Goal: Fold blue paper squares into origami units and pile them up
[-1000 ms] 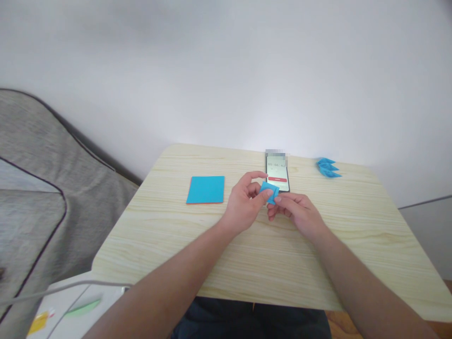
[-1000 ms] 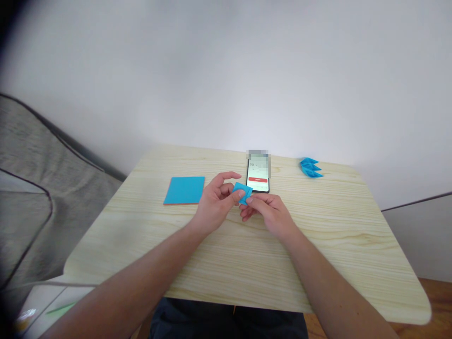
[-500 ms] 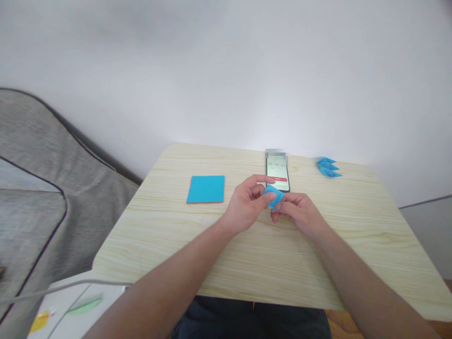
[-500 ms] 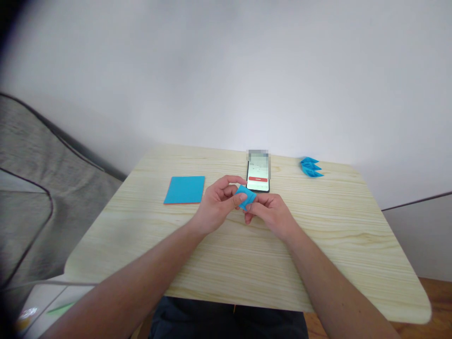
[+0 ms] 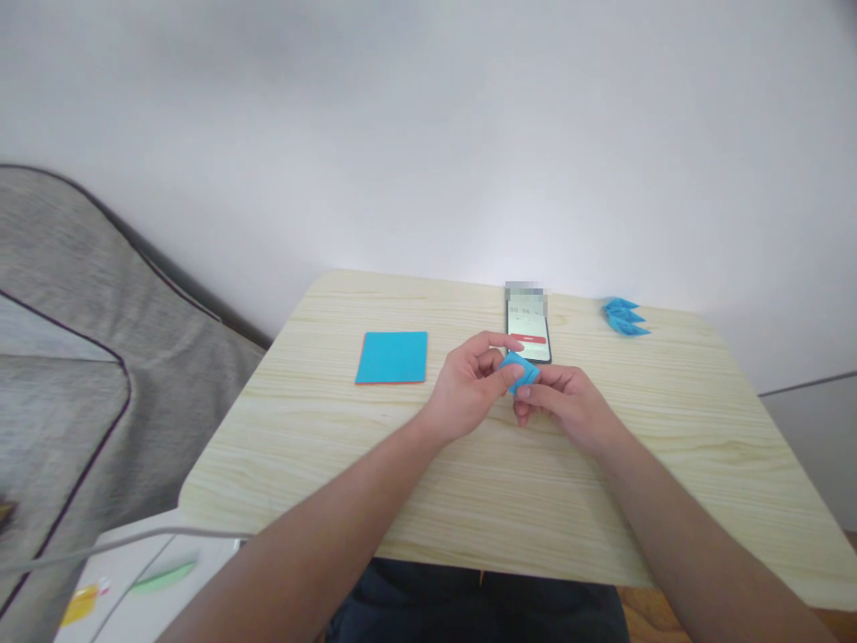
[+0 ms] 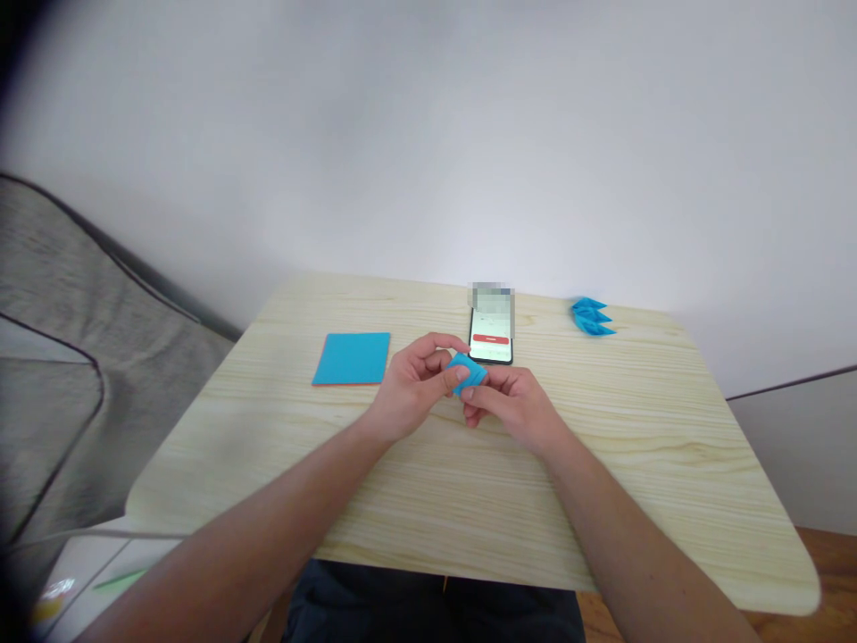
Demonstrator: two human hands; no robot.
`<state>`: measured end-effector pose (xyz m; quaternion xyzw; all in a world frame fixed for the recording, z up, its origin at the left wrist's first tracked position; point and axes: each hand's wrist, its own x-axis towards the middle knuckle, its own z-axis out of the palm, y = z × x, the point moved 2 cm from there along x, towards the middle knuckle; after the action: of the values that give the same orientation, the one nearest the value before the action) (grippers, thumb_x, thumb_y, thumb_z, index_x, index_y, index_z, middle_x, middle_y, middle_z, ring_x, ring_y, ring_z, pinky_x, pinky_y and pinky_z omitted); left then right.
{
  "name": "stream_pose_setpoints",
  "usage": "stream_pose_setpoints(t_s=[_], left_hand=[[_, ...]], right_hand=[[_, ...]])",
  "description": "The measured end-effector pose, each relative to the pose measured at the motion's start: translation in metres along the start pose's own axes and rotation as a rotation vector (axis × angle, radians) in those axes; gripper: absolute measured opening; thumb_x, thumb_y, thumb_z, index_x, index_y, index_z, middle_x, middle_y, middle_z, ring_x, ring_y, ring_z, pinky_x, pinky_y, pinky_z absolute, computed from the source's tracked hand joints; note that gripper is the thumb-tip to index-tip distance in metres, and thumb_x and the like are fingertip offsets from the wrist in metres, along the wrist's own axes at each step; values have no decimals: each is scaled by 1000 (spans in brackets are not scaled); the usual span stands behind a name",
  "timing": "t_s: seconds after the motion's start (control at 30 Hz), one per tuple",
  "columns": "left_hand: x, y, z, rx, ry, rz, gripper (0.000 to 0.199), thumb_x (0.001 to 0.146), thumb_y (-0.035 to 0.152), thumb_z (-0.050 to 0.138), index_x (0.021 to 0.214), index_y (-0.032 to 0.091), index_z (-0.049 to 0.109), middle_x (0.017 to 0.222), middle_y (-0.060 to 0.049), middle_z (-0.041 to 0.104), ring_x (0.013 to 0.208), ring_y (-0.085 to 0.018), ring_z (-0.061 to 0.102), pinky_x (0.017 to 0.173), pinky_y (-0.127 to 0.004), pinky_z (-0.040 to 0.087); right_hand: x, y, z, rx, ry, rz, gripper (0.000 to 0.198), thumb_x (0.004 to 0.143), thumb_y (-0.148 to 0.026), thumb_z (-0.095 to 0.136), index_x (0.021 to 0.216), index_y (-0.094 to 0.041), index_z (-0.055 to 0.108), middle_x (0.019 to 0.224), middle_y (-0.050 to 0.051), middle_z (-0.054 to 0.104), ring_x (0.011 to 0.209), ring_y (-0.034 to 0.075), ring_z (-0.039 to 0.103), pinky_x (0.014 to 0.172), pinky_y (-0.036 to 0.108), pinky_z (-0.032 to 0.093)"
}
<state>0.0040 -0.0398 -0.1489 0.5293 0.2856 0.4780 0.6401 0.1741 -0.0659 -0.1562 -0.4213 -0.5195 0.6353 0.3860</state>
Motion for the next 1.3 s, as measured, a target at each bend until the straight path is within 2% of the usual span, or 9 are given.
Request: stream_pose_setpoints(t_s=[0.23, 0.47, 0.77, 0.83, 1.0, 1.07, 1.13, 1.2, 1.3], left_hand=[[3, 2, -4, -83, 31, 4, 31, 91, 38, 71, 116, 19, 71, 76, -1, 67, 67, -11, 57, 65, -25, 51], [2, 4, -7, -41, 116, 67, 27, 89, 32, 73, 112, 18, 69, 67, 2, 62, 65, -12, 58, 66, -25, 49], [-6, 8, -4, 423, 236, 251, 23, 95, 24, 64, 117, 21, 63, 72, 3, 58, 71, -13, 55, 75, -29, 44], [-7, 8, -4, 428, 232, 248, 23, 95, 23, 63, 118, 21, 62, 73, 3, 58, 72, -14, 55, 76, -30, 44], [-5, 7, -7, 358, 239, 139, 30, 91, 25, 66, 120, 23, 61, 67, 6, 52, 63, -12, 47, 65, -28, 39], [-3, 8, -8, 408, 248, 165, 25, 89, 30, 71, 114, 23, 67, 73, 3, 57, 69, -14, 49, 68, -28, 40], [-2, 9, -8, 460, 211, 210, 14, 90, 33, 72, 98, 22, 74, 80, -1, 64, 78, -16, 54, 74, -30, 42], [0, 10, -7, 477, 160, 239, 17, 92, 34, 70, 83, 20, 74, 82, -4, 67, 83, -18, 55, 78, -32, 42], [1, 10, -7, 451, 146, 230, 21, 94, 35, 68, 81, 19, 72, 82, -4, 67, 83, -17, 55, 79, -32, 42]], right_hand=[[0, 4, -3, 130, 22, 19, 14, 88, -31, 77, 88, -17, 78, 74, 4, 72, 65, 16, 66, 63, 31, 56], [2, 6, -4, 167, 44, 8, 14, 89, -33, 78, 85, -19, 76, 77, 3, 73, 66, 15, 68, 67, 29, 56], [3, 0, 0, 18, 82, -11, 20, 84, -36, 83, 88, -19, 74, 75, 1, 72, 66, 14, 67, 67, 30, 56], [3, -2, -1, 17, 95, -9, 21, 85, -38, 81, 84, -19, 72, 77, 2, 72, 66, 15, 67, 68, 30, 56], [-1, -6, 0, -100, 140, -72, 23, 91, -40, 73, 81, -20, 68, 76, 1, 71, 70, 15, 65, 71, 31, 53], [-3, -6, 2, -225, 130, -90, 23, 92, -39, 70, 78, -21, 66, 72, 0, 68, 68, 15, 61, 68, 30, 49], [-5, -6, 4, -345, 124, -98, 25, 93, -37, 68, 74, -21, 64, 67, -1, 63, 63, 14, 54, 61, 28, 43], [-7, -5, 4, -427, 153, -110, 25, 93, -37, 68, 74, -21, 65, 66, -2, 61, 60, 13, 50, 57, 28, 38], [-8, -7, 3, -486, 231, -163, 19, 91, -39, 70, 83, -22, 71, 75, 1, 68, 67, 16, 58, 61, 29, 43]])
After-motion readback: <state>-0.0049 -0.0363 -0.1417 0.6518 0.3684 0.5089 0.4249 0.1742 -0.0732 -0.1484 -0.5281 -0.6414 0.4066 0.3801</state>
